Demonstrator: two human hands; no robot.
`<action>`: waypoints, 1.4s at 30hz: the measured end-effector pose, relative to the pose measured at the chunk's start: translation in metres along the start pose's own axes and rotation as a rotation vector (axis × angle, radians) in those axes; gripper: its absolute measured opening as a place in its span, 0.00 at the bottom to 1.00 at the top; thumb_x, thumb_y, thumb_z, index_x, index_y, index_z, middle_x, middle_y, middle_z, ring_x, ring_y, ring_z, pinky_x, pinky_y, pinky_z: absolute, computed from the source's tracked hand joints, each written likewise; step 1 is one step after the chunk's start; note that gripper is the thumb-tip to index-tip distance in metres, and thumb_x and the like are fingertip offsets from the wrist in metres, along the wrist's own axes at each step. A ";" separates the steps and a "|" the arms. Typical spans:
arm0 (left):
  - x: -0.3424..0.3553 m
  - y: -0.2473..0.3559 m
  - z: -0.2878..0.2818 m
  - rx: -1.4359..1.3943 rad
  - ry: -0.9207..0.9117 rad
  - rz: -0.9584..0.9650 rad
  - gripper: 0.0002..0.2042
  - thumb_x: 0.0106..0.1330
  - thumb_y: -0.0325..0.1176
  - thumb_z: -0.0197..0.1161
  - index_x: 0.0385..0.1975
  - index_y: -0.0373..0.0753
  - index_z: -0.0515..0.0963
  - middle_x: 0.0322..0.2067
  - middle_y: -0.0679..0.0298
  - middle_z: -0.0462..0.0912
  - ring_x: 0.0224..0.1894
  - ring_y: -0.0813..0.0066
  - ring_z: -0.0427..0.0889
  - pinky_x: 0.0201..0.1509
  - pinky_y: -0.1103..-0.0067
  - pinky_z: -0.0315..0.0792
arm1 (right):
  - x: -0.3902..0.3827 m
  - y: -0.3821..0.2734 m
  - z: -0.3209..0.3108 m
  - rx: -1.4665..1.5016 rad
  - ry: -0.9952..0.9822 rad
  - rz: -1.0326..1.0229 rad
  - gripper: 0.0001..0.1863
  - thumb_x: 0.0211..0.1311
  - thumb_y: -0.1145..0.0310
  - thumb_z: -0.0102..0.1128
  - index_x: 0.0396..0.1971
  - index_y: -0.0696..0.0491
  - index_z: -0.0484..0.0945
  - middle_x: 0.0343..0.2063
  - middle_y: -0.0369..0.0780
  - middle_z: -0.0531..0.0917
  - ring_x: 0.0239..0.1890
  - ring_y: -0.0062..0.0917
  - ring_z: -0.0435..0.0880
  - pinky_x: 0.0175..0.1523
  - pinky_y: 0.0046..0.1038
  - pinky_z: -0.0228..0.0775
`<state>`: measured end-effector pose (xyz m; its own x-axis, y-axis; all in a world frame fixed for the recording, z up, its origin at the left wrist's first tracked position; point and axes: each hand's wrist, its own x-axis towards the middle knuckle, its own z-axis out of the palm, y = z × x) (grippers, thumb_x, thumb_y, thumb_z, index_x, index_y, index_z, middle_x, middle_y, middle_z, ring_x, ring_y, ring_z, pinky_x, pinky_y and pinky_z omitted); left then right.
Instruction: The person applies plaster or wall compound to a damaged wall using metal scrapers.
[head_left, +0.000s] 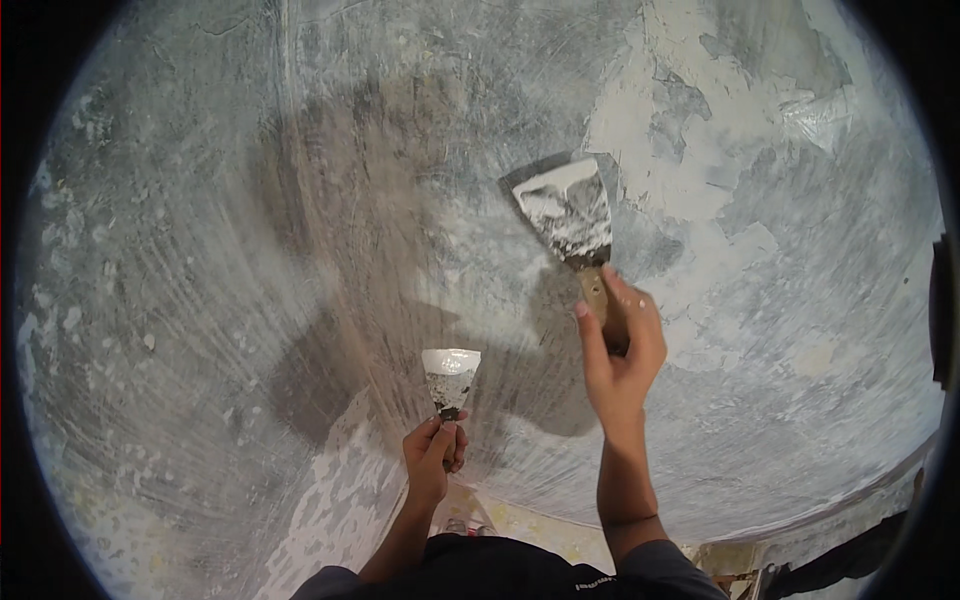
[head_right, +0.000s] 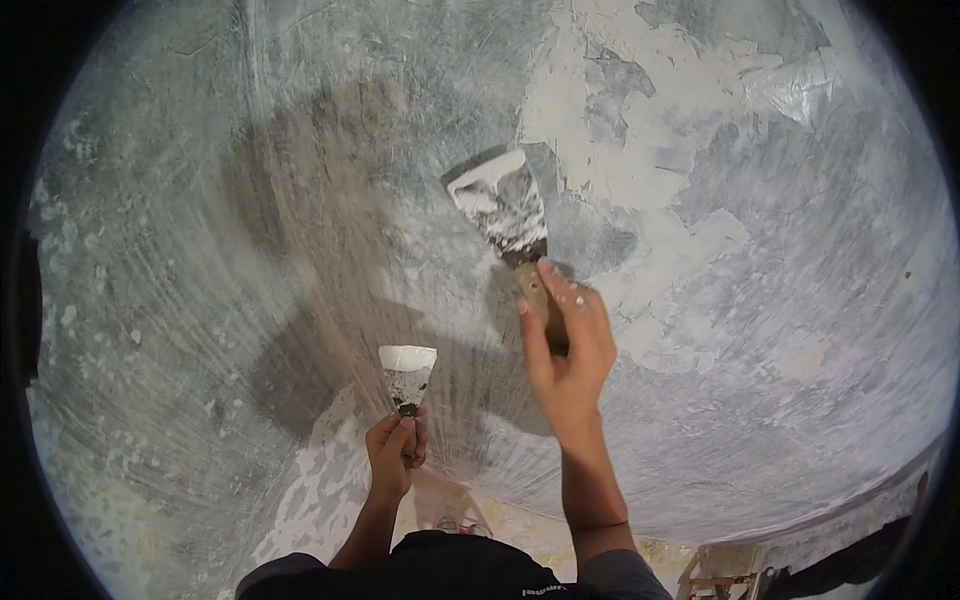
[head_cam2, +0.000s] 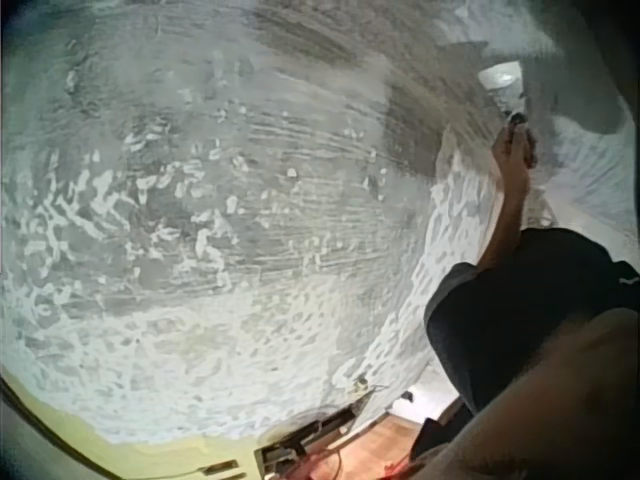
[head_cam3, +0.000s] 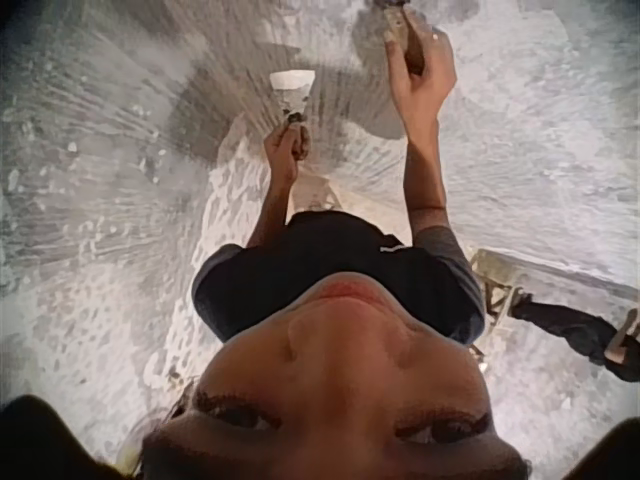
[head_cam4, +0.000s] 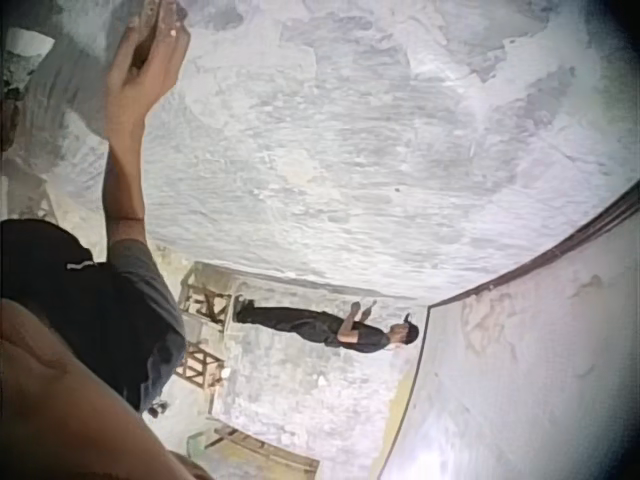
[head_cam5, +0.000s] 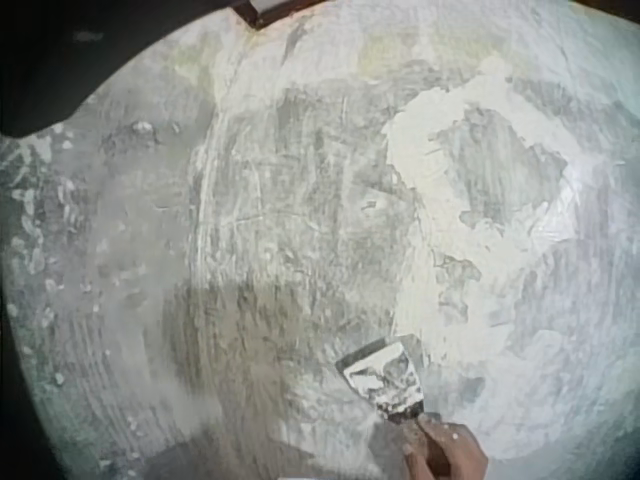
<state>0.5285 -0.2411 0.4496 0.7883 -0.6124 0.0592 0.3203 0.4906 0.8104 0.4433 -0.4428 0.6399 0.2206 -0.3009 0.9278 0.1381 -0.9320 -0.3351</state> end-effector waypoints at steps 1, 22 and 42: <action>0.001 0.000 0.000 0.005 0.027 -0.029 0.14 0.75 0.32 0.57 0.50 0.27 0.79 0.24 0.65 0.78 0.19 0.85 0.68 0.19 0.85 0.61 | 0.011 -0.002 -0.002 -0.071 -0.012 -0.011 0.22 0.59 0.77 0.70 0.55 0.56 0.82 0.37 0.45 0.83 0.36 0.31 0.83 0.43 0.28 0.75; 0.017 -0.010 -0.004 0.034 -0.144 -0.185 0.15 0.74 0.33 0.57 0.50 0.27 0.79 0.24 0.63 0.77 0.19 0.83 0.69 0.18 0.84 0.61 | 0.064 -0.020 -0.032 -0.337 -0.169 0.004 0.22 0.61 0.76 0.70 0.56 0.47 0.84 0.27 0.38 0.77 0.24 0.18 0.74 0.30 0.22 0.67; 0.026 0.061 -0.062 0.077 -0.143 -0.196 0.15 0.74 0.35 0.58 0.50 0.28 0.80 0.26 0.63 0.80 0.18 0.84 0.70 0.18 0.85 0.60 | 0.051 -0.029 -0.058 0.048 -0.295 0.261 0.22 0.56 0.81 0.70 0.53 0.58 0.83 0.46 0.39 0.77 0.46 0.22 0.78 0.49 0.22 0.72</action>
<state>0.6016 -0.1886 0.4647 0.6309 -0.7755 -0.0257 0.4139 0.3084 0.8565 0.3946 -0.4425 0.7068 0.5209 -0.4489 0.7261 0.0842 -0.8194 -0.5670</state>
